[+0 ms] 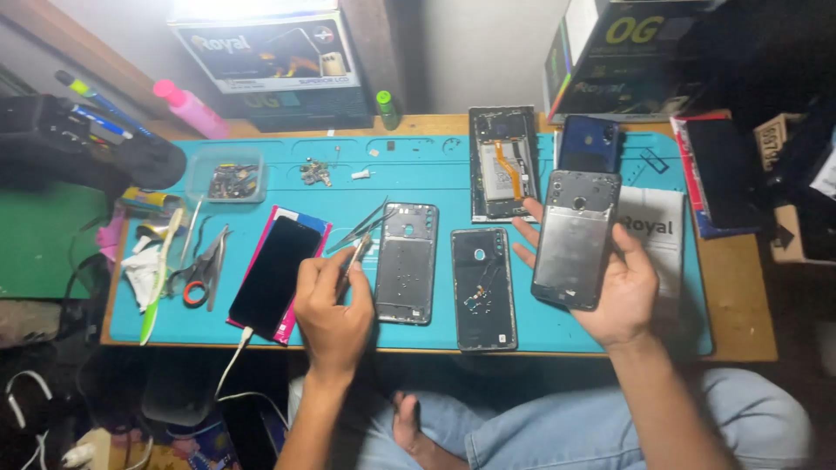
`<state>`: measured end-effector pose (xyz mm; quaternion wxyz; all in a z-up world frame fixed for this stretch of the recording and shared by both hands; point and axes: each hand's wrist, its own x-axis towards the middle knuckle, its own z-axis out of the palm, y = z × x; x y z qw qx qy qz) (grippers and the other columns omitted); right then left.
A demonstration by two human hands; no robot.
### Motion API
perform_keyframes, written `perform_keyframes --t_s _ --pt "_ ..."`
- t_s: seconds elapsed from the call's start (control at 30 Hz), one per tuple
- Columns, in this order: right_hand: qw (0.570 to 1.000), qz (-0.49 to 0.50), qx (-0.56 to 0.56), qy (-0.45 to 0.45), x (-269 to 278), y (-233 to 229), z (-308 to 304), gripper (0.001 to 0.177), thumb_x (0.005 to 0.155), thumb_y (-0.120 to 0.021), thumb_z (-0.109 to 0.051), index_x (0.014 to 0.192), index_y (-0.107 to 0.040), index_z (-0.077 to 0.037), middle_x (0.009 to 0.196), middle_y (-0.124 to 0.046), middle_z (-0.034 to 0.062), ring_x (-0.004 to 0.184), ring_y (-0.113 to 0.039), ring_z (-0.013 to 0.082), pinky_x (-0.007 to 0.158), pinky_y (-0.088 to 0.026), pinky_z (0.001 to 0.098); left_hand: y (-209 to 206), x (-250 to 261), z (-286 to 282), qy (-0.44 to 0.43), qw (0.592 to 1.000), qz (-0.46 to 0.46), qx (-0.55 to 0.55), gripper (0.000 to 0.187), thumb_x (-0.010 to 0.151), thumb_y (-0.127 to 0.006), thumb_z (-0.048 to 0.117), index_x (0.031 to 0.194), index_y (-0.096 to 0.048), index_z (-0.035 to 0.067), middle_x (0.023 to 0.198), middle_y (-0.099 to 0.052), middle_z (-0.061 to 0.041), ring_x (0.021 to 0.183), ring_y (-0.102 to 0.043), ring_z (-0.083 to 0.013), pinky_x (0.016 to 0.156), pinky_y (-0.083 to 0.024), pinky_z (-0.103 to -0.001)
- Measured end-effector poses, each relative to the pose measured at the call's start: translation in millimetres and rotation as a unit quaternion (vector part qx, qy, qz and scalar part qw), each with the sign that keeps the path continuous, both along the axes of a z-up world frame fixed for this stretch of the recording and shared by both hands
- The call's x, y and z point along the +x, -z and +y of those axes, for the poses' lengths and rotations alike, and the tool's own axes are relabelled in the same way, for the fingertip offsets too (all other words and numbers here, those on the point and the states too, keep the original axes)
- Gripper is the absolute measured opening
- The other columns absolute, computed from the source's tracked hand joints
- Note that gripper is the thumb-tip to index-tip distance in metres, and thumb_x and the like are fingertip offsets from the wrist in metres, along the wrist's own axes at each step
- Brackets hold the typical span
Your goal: The person disassembles a smartphone by removing the back cover and internal components. They then connect a small circuit board to a battery and plug it into a power strip.
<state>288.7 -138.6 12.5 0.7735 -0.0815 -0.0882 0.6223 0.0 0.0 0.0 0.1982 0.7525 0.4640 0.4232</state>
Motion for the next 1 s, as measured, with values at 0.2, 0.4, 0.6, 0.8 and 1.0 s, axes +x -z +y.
perform_keyframes --t_s 0.2,0.4,0.6,0.8,1.0 --pt "0.999 -0.033 -0.021 0.011 -2.1 1.3 -1.4 0.067 0.115 -0.055 -0.028 0.17 -0.032 0.003 0.172 -0.03 0.037 0.16 -0.026 0.0547 0.13 -0.025 0.066 2.0 1.2 -3.4 -0.028 0.999 0.02 0.007 0.019 0.099 -0.07 0.002 0.114 -0.082 0.004 0.096 -0.064 -0.01 0.074 -0.067 -0.0211 0.066 -0.056 -0.034" --pt "1.0 -0.021 -0.015 0.002 -3.8 0.6 -1.0 0.07 0.113 -0.057 -0.027 0.169 -0.031 0.005 0.172 -0.027 0.0379 0.16 -0.024 0.0562 0.131 -0.024 0.0643 4.7 0.5 -3.7 -0.038 0.999 0.031 0.013 0.021 0.097 -0.072 0.0 0.114 -0.084 0.003 0.092 -0.062 -0.009 0.072 -0.064 -0.0213 0.063 -0.054 -0.035" --pt "0.998 -0.051 -0.024 0.01 -6.0 -2.7 -0.2 0.072 0.111 -0.059 -0.029 0.168 -0.033 0.006 0.171 -0.03 0.0375 0.158 -0.03 0.0554 0.13 -0.026 0.0641 5.6 0.2 -3.0 -0.039 0.998 0.036 0.019 0.022 0.097 -0.071 0.0 0.114 -0.084 0.003 0.093 -0.062 -0.009 0.078 -0.063 -0.0231 0.066 -0.054 -0.036" --pt "0.998 -0.054 -0.026 0.011 -5.7 -2.1 0.6 0.071 0.111 -0.059 -0.03 0.166 -0.036 0.007 0.17 -0.032 0.0383 0.157 -0.032 0.0558 0.129 -0.027 0.066 2.7 0.4 -2.9 -0.03 0.998 0.043 0.016 0.023 0.096 -0.072 -0.001 0.115 -0.084 0.002 0.092 -0.062 -0.009 0.079 -0.061 -0.0241 0.065 -0.052 -0.037" --pt "0.997 -0.069 -0.034 0.008 -2.8 -1.6 0.1 0.07 0.111 -0.057 -0.032 0.167 -0.036 0.005 0.17 -0.032 0.0379 0.153 -0.039 0.057 0.127 -0.031 0.0658 3.6 2.8 -2.5 -0.039 0.997 0.056 0.038 0.022 0.095 -0.073 -0.002 0.114 -0.084 0.003 0.092 -0.062 -0.008 0.083 -0.061 -0.0258 0.071 -0.054 -0.039"
